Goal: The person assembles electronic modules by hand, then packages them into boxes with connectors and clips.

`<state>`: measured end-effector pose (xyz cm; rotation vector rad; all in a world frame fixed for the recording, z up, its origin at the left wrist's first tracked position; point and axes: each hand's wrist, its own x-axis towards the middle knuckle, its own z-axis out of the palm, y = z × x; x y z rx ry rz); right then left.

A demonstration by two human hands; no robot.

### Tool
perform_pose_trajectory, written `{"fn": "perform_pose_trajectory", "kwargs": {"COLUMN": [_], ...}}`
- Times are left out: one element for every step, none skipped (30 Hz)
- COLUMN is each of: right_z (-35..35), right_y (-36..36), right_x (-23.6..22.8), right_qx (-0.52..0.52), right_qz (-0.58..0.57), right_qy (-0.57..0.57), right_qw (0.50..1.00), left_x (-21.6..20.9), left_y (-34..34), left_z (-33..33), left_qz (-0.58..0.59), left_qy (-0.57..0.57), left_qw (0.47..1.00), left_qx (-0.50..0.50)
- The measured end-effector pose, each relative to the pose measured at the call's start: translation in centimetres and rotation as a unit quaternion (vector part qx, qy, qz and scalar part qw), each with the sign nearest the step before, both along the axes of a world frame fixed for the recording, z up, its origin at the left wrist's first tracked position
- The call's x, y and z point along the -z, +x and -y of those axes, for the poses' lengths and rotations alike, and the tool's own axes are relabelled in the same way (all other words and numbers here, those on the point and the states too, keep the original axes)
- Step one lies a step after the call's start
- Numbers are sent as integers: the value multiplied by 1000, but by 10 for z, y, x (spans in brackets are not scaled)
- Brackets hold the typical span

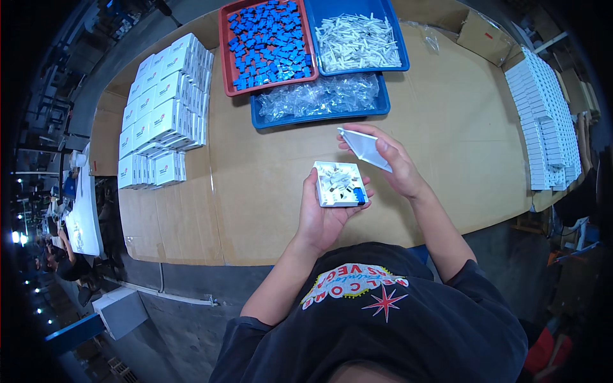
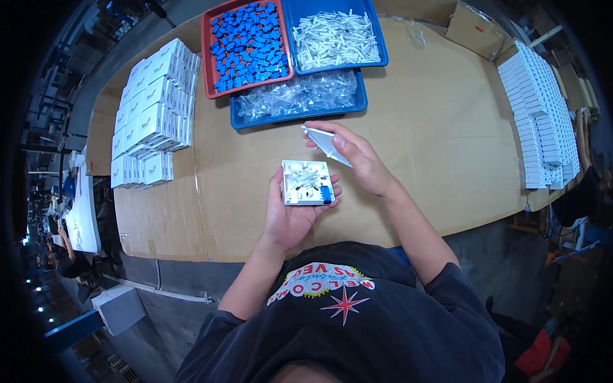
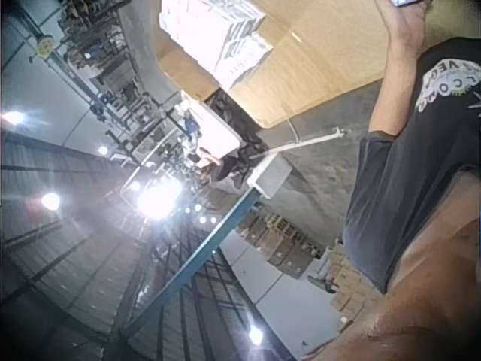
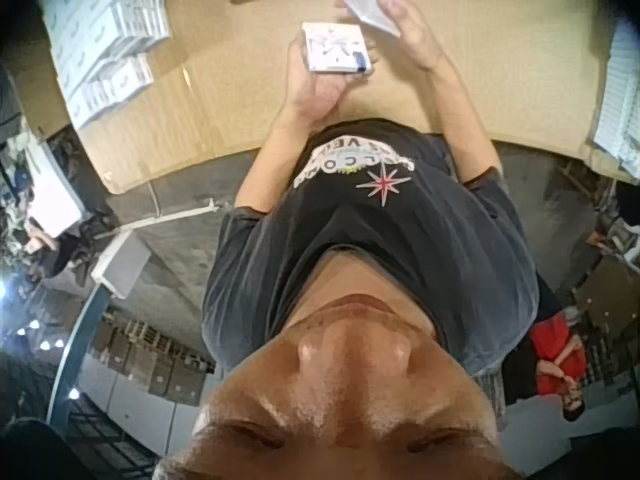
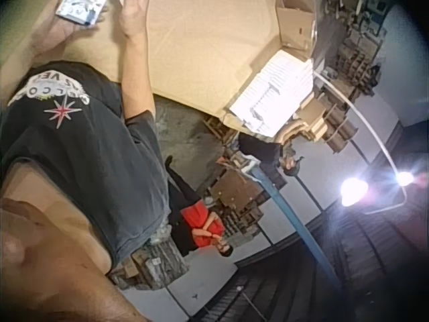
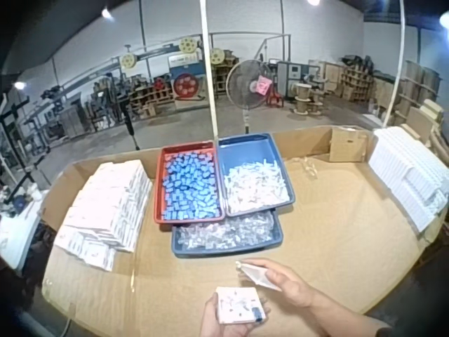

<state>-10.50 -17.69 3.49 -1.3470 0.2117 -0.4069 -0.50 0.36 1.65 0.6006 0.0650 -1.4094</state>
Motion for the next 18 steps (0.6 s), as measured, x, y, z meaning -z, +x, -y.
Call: {"fn": "perform_pose_trajectory", "kwargs": {"right_z": [0,-1,-2,-3,-4,-5,-7,-8,-11,-12,-13,-14,-14,-14,-13,-13,-13,-13], "right_y": [1,1,0,1,1,2,1,1,2,2,2,1,1,1,2,2,2,2], "right_x": [1,0,-2,-3,-2,0,0,-1,-3,-5,-4,-1,1,4,7,9,10,10], "right_qx": [-32,-34,-41,-48,-50,-60,-67,-68,-75,-82,-83,-89,-94,-94,-93,-92,-93,-94], "right_qz": [-16,-18,-36,-53,-53,-57,-62,-63,-70,-77,-78,-85,-91,-92,-81,-70,-71,-75], "right_qy": [13,13,2,-10,-10,-29,-48,-47,-48,-48,-47,-41,-34,-34,-57,-78,-78,-80], "right_qw": [999,999,999,997,997,996,995,995,994,992,992,992,991,991,991,990,990,990], "left_x": [-1,-1,0,1,3,6,9,11,12,12,13,12,11,10,9,8,8,9], "left_y": [-2,-3,-6,-7,-8,-7,-7,-7,-6,-5,-5,-5,-6,-6,-6,-7,-8,-8], "left_z": [2,3,3,4,4,4,3,2,2,2,2,2,3,4,5,5,5,6], "left_qz": [-10,-20,-21,-19,-18,-18,-22,-26,-28,-27,-26,-28,-25,-22,-23,-25,-28,-29], "left_qy": [7,14,14,7,-1,-1,-5,-10,-10,-19,-28,-28,-18,-8,-8,-7,-6,-5], "left_qw": [1000,1000,1000,1000,1000,1000,1000,1000,1000,999,999,999,999,1000,1000,1000,999,999], "left_qx": [0,-1,-3,-6,-8,-10,-10,-10,-11,-9,-7,-7,-9,-10,-10,-16,-22,-23]}}
